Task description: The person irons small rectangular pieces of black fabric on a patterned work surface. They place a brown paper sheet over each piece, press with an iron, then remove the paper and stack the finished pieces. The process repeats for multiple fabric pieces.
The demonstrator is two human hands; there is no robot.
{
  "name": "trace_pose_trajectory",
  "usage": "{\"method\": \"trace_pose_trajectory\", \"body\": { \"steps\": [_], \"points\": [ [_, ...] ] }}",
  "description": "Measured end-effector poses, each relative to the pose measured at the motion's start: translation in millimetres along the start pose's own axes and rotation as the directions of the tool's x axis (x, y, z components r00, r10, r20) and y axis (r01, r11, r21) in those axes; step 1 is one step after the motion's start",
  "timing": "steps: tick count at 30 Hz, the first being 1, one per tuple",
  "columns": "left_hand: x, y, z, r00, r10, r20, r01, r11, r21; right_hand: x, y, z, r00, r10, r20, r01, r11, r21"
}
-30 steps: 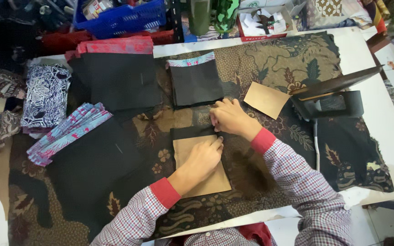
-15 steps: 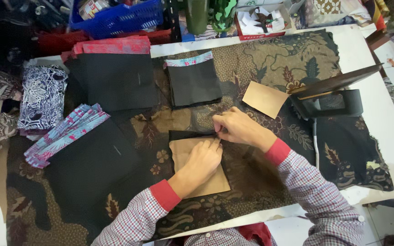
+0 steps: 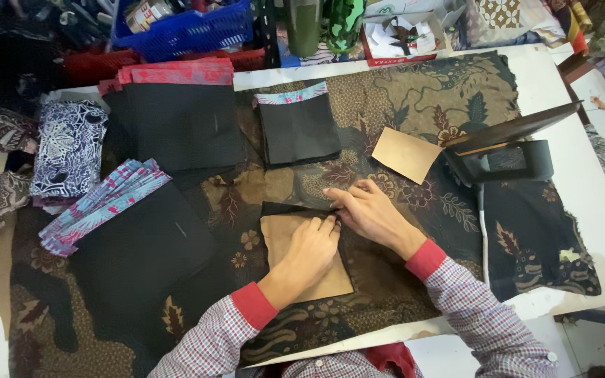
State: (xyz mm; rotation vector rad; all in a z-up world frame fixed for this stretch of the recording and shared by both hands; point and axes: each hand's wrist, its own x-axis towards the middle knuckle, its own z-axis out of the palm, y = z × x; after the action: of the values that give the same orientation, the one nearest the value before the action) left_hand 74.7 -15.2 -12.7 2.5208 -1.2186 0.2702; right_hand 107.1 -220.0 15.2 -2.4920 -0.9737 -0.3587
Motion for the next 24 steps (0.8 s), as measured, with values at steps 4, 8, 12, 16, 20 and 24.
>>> {"method": "trace_pose_trajectory", "body": {
  "steps": [4, 8, 12, 16, 20, 24],
  "points": [
    [-2.9, 0.6, 0.2, 0.998, -0.030, -0.050, 0.026, 0.997, -0.075, -6.2, -5.0, 5.2, 0.999, 0.002, 0.032, 0.002, 0.992, -0.123],
    [-7.1, 7.9, -2.4, 0.997, -0.065, -0.045, 0.061, 0.995, -0.080, -12.3, -13.6, 2.8, 0.997, -0.068, -0.035, 0.061, 0.980, -0.192],
    [-10.7, 13.2, -9.9, 0.988, -0.097, -0.117, 0.087, 0.993, -0.085, -18.7, -21.3, -1.3, 0.997, 0.010, 0.073, 0.008, 0.970, -0.243],
    [-11.0, 12.3, -14.3, 0.994, -0.104, -0.020, 0.102, 0.991, -0.092, -24.0, -28.3, -1.6, 0.998, 0.049, 0.034, -0.040, 0.973, -0.227],
    [-11.9, 11.9, -11.2, 0.998, -0.054, -0.032, 0.053, 0.998, -0.032, -26.0, -34.9, -2.5, 0.997, 0.072, 0.022, -0.063, 0.958, -0.280],
    [-13.0, 11.6, -8.3, 0.999, -0.025, -0.041, 0.025, 1.000, 0.006, -29.8, -35.8, -4.7, 0.983, 0.182, 0.005, -0.178, 0.970, -0.164]
  ]
}}
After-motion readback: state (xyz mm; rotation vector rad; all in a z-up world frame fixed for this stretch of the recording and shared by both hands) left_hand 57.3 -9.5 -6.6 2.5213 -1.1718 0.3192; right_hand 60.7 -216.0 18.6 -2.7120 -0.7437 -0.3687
